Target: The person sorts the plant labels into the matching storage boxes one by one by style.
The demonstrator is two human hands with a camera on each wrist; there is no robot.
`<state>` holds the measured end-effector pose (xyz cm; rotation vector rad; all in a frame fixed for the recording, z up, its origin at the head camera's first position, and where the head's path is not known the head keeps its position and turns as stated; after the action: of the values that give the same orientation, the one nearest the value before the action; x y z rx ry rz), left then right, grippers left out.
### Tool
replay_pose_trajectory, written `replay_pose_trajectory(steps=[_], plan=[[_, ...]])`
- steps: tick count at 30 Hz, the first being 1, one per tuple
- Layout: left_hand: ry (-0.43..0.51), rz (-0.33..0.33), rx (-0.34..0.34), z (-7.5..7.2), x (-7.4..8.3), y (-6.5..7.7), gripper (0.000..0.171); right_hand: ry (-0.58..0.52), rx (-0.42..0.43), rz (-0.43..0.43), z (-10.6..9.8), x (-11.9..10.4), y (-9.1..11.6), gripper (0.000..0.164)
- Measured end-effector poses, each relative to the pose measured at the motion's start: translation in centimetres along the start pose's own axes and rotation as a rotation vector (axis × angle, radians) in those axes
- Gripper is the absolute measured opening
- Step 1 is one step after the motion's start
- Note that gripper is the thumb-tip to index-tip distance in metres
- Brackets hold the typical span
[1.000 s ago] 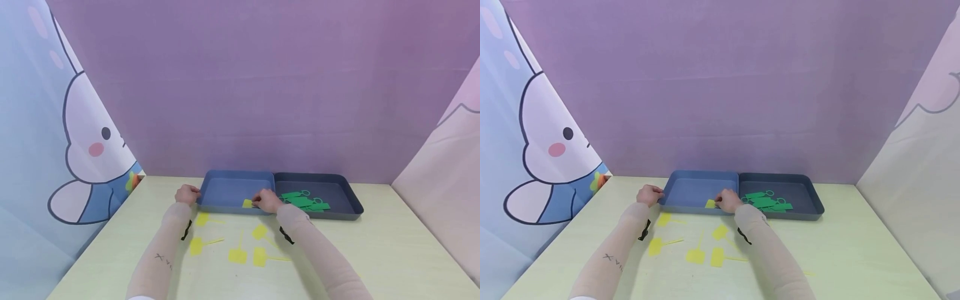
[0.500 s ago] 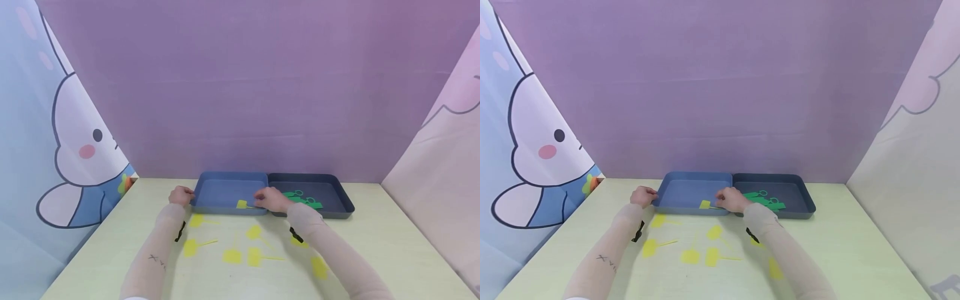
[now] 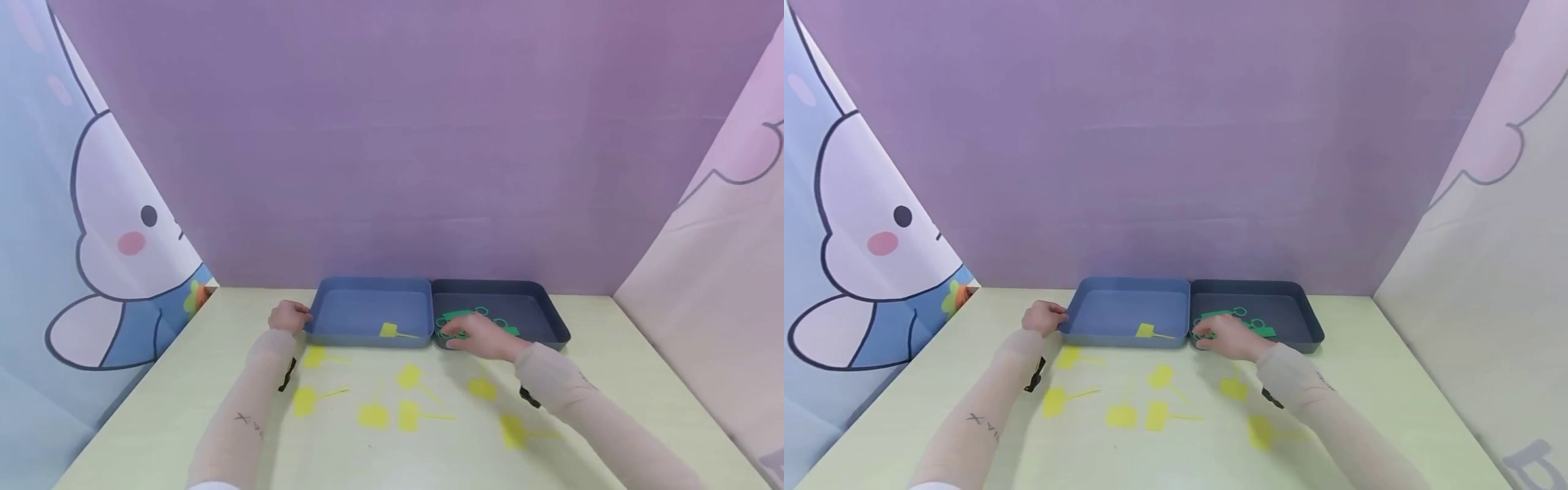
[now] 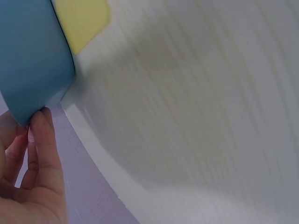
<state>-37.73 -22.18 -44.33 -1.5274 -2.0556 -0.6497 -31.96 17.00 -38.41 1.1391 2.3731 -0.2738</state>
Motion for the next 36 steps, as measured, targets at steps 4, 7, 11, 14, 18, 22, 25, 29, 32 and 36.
replay_pose_trajectory(steps=[4, 7, 11, 14, 18, 22, 25, 29, 32, 36], plan=[[0.0, -0.006, -0.003, -0.2, -0.1, -0.2, 0.027, 0.07, 0.028, -0.08, -0.2, 0.7, 1.4, 0.028], [0.007, -0.012, 0.0, -0.2, -0.1, -0.2, 0.027, 0.111, 0.04, -0.123, -0.1, 1.3, 2.3, 0.025], [0.01, -0.017, 0.003, -0.3, -0.2, -0.3, 0.027, 0.15, 0.033, -0.174, 0.3, 2.2, 3.1, 0.026], [0.01, -0.017, 0.0, -0.2, -0.2, -0.3, 0.028, 0.18, 0.028, -0.218, 0.8, 2.9, 3.6, 0.026], [0.011, -0.008, 0.004, -0.2, -0.2, -0.2, 0.028, 0.211, 0.033, -0.24, 1.3, 3.9, 4.1, 0.024], [0.006, -0.002, 0.004, -0.3, 0.0, 0.1, 0.028, 0.23, 0.024, -0.261, 1.8, 4.8, 4.4, 0.025], [0.007, -0.007, -0.002, -0.4, 0.2, 0.4, 0.029, 0.231, 0.004, -0.284, 2.2, 5.5, 4.4, 0.026], [0.015, -0.015, -0.001, -0.5, 0.4, 0.7, 0.029, 0.228, -0.001, -0.298, 2.4, 6.3, 4.3, 0.025], [0.014, -0.012, 0.005, -0.5, 0.4, 0.7, 0.029, 0.212, 0.025, -0.312, 2.4, 6.8, 4.2, 0.023], [0.015, -0.01, 0.01, -0.5, 0.5, 0.7, 0.028, 0.133, 0.054, -0.316, 2.5, 7.6, 4.2, 0.017]])
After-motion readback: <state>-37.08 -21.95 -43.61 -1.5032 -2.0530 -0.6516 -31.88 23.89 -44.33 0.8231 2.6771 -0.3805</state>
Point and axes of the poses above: each hand's wrist, its own y-axis away from the middle knuckle, its own z-axis out of the palm, x = y × z, the point moved 2 cm from there along -y, towards the middle knuckle, and after that the axes turned 2 degrees about -z, right-handed, at the moved point
